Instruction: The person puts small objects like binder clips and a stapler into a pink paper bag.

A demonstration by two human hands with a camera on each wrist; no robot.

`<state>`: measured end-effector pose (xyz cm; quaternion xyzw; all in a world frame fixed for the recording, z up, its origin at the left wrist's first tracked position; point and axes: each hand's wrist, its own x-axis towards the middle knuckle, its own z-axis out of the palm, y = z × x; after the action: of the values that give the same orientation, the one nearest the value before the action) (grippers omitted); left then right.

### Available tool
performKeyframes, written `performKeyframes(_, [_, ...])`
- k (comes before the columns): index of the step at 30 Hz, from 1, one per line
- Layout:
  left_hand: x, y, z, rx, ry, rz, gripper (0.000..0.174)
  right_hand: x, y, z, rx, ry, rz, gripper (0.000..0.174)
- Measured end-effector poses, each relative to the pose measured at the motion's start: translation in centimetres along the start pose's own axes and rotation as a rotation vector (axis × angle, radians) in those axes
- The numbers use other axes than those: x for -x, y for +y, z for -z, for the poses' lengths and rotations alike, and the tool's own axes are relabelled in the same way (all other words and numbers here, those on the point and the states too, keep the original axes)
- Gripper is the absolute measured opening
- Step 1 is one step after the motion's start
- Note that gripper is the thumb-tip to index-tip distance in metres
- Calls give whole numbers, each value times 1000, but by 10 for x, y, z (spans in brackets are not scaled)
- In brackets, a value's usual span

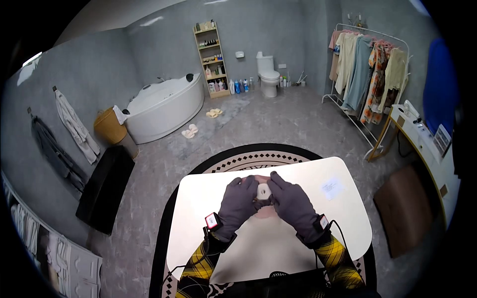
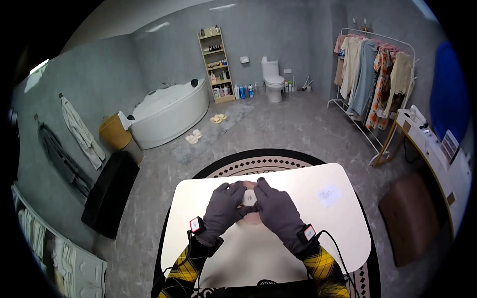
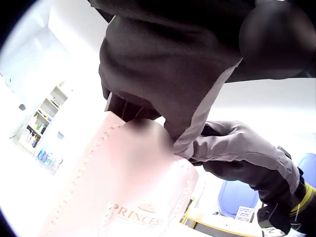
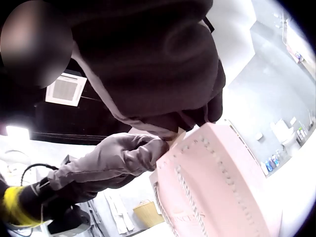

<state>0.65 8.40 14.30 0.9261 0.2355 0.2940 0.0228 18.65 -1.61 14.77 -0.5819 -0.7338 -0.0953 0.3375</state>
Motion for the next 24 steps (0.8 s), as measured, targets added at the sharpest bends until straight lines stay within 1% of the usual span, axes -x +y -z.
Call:
performKeyframes(1, [4,-3,-6,43,-19,42,50,2,0,-2,-17,-42,-36,31])
performKeyframes(5, [11,-16,-20,27,13,-15,43,7,8,-15,3,-1,5,26])
performKeyframes(7, [11,-16,-20,-27,51,-67,40,5,6,-11,2,-9,-15,27])
performKeyframes(8, [10,-14,-19,-24,45,-63,40,7,6,-13,-2,-14,-19,27])
performKeyframes(10, [9,-9,-15,-13,53,1,40,9,9,-17,-31,60,-17,32])
performKeyframes(11, [10,-9,-17,-12,52,3,40,10,10,-18,-32,57,-17,32])
performKeyframes(13, [11,-11,-23,-44,121,-35,41,12,11,-19,-101,60,-28,39])
performKeyframes(19, [12,-8,-22,-44,75,-13,40,14,10,-19,-88,47,-35,39])
performKeyframes(24, [15,-11,-28,-89,95,-44,37,13,13,-21,-76,25,-21,39])
